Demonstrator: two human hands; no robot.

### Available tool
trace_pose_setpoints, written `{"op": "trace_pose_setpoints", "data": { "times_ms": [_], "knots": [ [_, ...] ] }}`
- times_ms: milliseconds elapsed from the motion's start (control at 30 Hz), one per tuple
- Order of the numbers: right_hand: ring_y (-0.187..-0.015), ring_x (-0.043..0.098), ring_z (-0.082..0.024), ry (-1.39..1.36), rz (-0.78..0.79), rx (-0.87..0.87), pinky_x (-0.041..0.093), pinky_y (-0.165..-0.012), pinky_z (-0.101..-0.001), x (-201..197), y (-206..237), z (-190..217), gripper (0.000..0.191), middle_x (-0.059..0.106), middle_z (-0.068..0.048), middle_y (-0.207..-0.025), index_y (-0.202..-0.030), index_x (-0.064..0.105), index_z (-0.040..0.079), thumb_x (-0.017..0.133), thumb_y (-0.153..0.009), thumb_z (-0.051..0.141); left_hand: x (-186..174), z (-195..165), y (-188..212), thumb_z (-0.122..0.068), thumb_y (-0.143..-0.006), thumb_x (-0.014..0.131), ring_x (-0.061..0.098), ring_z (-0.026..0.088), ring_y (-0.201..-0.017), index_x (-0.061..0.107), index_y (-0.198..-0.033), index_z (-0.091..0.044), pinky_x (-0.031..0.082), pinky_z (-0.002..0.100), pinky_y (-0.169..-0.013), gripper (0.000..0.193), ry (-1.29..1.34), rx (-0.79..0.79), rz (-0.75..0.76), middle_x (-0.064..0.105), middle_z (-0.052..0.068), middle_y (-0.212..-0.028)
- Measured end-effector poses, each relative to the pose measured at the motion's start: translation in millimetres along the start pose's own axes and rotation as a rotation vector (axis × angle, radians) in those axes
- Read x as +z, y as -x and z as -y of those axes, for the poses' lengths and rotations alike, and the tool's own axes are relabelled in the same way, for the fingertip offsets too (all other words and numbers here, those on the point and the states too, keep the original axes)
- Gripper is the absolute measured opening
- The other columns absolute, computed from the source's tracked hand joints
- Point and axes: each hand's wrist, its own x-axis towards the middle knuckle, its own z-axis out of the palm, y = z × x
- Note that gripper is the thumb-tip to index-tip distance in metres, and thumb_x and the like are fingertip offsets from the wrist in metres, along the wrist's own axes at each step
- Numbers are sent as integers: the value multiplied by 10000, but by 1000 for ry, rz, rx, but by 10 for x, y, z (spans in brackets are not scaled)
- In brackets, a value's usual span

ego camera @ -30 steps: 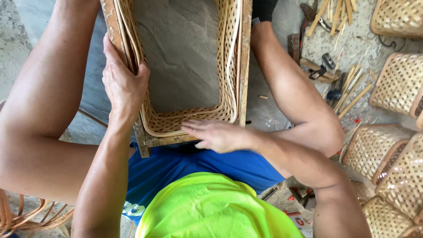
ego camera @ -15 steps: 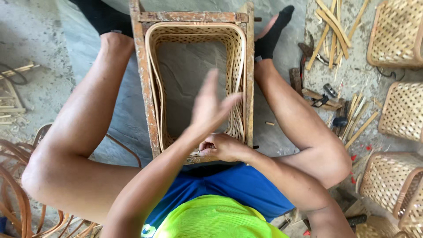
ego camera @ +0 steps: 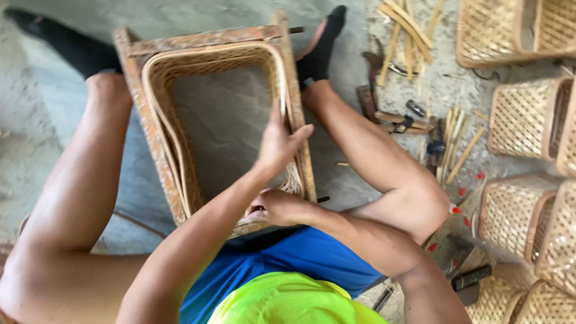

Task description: The person weaves a rectangular bamboo basket using thin strips and a wooden frame. They insert and press the strips into the frame, use a clamp to secure the edge, and repeatedly adjust the weave to maintain shape.

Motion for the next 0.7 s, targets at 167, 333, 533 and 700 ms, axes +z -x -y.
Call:
{"op": "trace_pose_setpoints", "data": {
  "times_ms": [167, 333, 533, 700],
  "knots": [
    [-949, 705, -285, -71, -95, -140, 534, -818, -415, -11, 29, -67, 204, 733, -142, -962, -957, 733, 66, 752, -889, 258, -1195, 17, 531, -63, -1048, 827, 174, 353, -1632, 294, -1693, -84, 149, 460, -1386, 837, -560, 635, -387, 290, 209, -1709],
    [-891, 742, -269, -104, -93, -167, 559, -759, -403, 71, -6, -113, 205, 764, -104, -911, -948, 749, 74, 775, -852, 253, -1787, 393, 893, -218, -957, 895, 414, 520, -1404, 99, -1621, 125, 366, 535, -1198, 1092, -616, 252, -433, 352, 458, -1527],
    [-900, 754, -241, -143, -53, -31, 572, -771, -375, 17, -22, -85, 215, 778, -94, -923, -974, 750, 83, 773, -847, 255, -1728, 547, 872, -159, -936, 747, 765, 385, -969, 314, -1604, -2, 610, 456, -896, 812, -574, -72, -505, 736, 252, -1119],
    [-909, 728, -242, -84, -120, -107, 567, -793, -378, -49, 122, 193, 216, 741, -88, -929, -947, 763, 69, 784, -841, 257, -1783, 457, 914, -157, -908, 779, 677, 454, -1075, 323, -1575, 48, 525, 519, -984, 834, -572, 99, -507, 680, 311, -1213]
  ]
}}
